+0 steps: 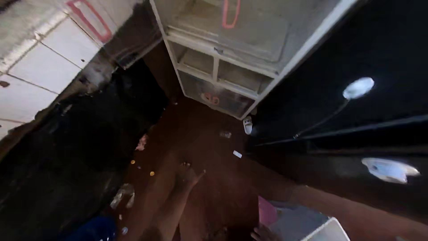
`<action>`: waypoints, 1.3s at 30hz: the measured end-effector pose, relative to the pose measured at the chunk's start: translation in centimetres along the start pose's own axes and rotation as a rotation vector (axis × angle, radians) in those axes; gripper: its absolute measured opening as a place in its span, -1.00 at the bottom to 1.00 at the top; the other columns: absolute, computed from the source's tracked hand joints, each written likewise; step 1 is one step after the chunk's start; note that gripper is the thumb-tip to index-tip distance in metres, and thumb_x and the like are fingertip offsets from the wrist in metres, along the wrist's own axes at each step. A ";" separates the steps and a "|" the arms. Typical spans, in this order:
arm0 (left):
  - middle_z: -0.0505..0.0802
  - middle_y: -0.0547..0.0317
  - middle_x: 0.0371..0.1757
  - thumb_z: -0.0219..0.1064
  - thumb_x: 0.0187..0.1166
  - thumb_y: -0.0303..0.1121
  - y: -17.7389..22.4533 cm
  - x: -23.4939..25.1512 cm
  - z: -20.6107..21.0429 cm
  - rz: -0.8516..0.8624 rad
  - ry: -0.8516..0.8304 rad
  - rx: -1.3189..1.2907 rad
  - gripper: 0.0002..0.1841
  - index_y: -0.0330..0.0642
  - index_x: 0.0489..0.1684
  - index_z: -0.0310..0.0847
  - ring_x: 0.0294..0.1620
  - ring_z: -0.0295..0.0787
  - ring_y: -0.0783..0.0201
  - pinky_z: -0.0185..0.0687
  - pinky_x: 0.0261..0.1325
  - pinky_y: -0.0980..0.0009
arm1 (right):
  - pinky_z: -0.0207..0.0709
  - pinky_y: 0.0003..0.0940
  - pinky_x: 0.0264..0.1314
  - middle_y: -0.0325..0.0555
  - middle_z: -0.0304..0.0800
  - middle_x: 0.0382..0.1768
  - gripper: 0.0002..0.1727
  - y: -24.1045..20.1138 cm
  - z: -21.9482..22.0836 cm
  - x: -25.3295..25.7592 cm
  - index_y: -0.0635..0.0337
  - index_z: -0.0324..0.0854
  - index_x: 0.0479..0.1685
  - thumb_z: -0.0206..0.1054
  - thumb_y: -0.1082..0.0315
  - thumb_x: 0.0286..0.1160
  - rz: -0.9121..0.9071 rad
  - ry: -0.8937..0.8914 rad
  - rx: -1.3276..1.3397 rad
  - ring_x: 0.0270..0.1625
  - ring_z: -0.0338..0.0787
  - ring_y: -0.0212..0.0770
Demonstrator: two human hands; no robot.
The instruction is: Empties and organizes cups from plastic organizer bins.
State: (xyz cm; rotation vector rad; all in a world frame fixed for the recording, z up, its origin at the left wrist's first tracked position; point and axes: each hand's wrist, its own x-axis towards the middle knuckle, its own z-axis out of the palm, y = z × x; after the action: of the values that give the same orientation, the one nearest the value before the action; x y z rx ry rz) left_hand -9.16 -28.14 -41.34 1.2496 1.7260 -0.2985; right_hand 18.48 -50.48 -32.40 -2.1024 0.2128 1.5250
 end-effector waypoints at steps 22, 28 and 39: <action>0.37 -0.20 0.78 0.37 0.64 0.03 11.6 18.8 -31.2 0.326 0.148 0.104 -0.24 -0.20 0.75 0.31 0.79 0.25 -0.15 0.13 0.78 -0.11 | 0.24 0.16 0.74 0.37 0.08 0.80 -0.37 -43.3 38.9 12.1 0.41 0.12 0.79 0.12 0.53 0.73 -0.877 0.048 -1.054 0.73 0.35 0.31; 0.23 0.14 0.89 0.36 0.61 -0.51 21.1 23.9 -25.8 0.693 0.081 0.143 -0.29 -0.02 0.82 0.25 0.89 -0.08 -0.27 0.00 0.67 -0.47 | 0.27 0.28 0.68 0.16 0.03 0.87 -0.29 -42.5 37.7 19.3 0.17 0.05 0.88 0.11 0.49 0.70 -1.006 0.096 -1.212 0.77 0.30 0.31; 0.21 0.11 0.90 0.27 0.74 -0.12 17.9 21.3 -21.2 0.586 0.108 0.122 -0.41 -0.01 0.76 0.35 0.92 -0.13 -0.15 -0.25 0.87 -0.20 | 0.56 0.01 0.41 0.37 0.76 0.21 -0.53 -40.1 36.7 15.8 0.46 0.58 0.40 0.09 0.21 0.85 -0.590 0.052 -0.972 0.25 0.78 0.14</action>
State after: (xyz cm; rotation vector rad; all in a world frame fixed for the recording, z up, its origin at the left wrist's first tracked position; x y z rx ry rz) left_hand -6.30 6.72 -41.67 1.8203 1.3635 0.0142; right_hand 10.18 4.68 -42.15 -2.5209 -1.2539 1.2982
